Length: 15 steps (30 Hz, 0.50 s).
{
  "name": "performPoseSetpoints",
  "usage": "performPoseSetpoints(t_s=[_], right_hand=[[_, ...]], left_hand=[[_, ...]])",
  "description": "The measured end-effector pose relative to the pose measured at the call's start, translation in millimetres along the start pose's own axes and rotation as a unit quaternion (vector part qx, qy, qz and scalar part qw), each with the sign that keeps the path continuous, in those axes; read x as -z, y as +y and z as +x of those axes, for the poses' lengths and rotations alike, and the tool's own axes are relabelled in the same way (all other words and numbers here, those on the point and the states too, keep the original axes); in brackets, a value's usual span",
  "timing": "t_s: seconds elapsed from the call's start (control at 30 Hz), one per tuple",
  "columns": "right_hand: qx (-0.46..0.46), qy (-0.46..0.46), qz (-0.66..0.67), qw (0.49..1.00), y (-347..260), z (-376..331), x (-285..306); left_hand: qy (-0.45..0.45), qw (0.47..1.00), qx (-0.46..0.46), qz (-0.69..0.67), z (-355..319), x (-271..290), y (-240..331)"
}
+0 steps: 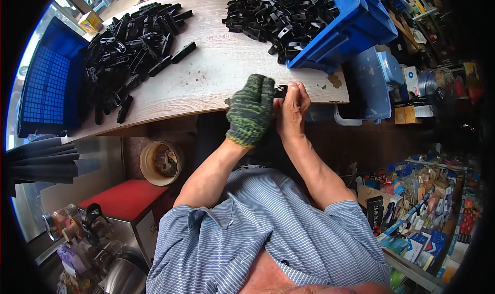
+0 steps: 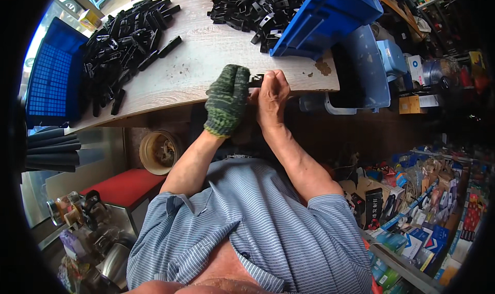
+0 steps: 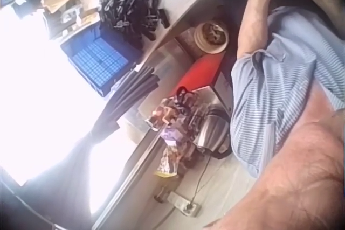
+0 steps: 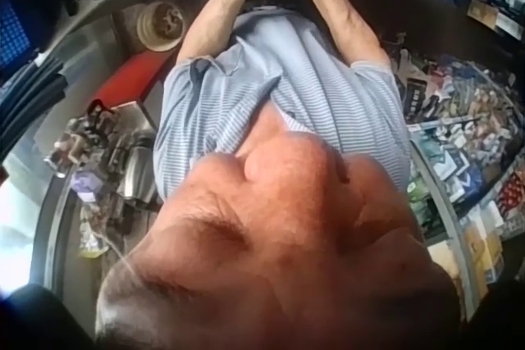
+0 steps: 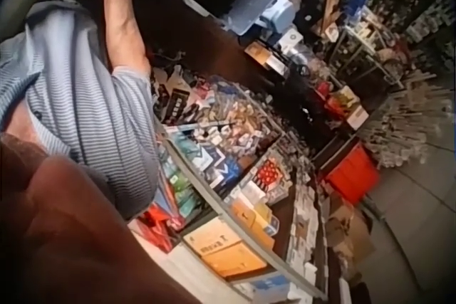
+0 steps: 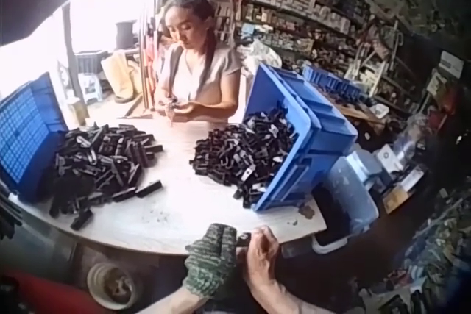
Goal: Sorting small black plastic components from one blue bin into another at a workbench.
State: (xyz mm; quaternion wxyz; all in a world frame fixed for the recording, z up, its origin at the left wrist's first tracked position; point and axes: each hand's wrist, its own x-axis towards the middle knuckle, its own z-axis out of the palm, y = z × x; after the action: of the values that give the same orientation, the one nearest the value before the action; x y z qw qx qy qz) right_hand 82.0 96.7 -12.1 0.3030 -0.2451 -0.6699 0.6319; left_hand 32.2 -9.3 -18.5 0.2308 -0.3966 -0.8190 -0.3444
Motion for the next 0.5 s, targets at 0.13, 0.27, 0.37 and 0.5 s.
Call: performPoseSetpoints(t_s=[0.13, 0.27, 0.37, 0.5], right_hand=[[0.044, -0.046, 0.110, 0.992, 7, 4, 5], [0.036, -0.017, 0.108, 0.993, 6, 3, 5], [0.025, -0.029, 0.133, 0.990, 10, 6, 4], [-0.027, 0.001, 0.141, 0.990, 12, 12, 7]], left_hand=[[-0.082, 0.977, 0.136, -0.145, 9, -16, 24], [-0.031, 0.994, 0.078, -0.068, 7, -17, 26], [-0.014, 0.995, 0.053, -0.080, 5, -13, 21], [-0.015, 0.978, 0.106, -0.179, 27, 3, 7]])
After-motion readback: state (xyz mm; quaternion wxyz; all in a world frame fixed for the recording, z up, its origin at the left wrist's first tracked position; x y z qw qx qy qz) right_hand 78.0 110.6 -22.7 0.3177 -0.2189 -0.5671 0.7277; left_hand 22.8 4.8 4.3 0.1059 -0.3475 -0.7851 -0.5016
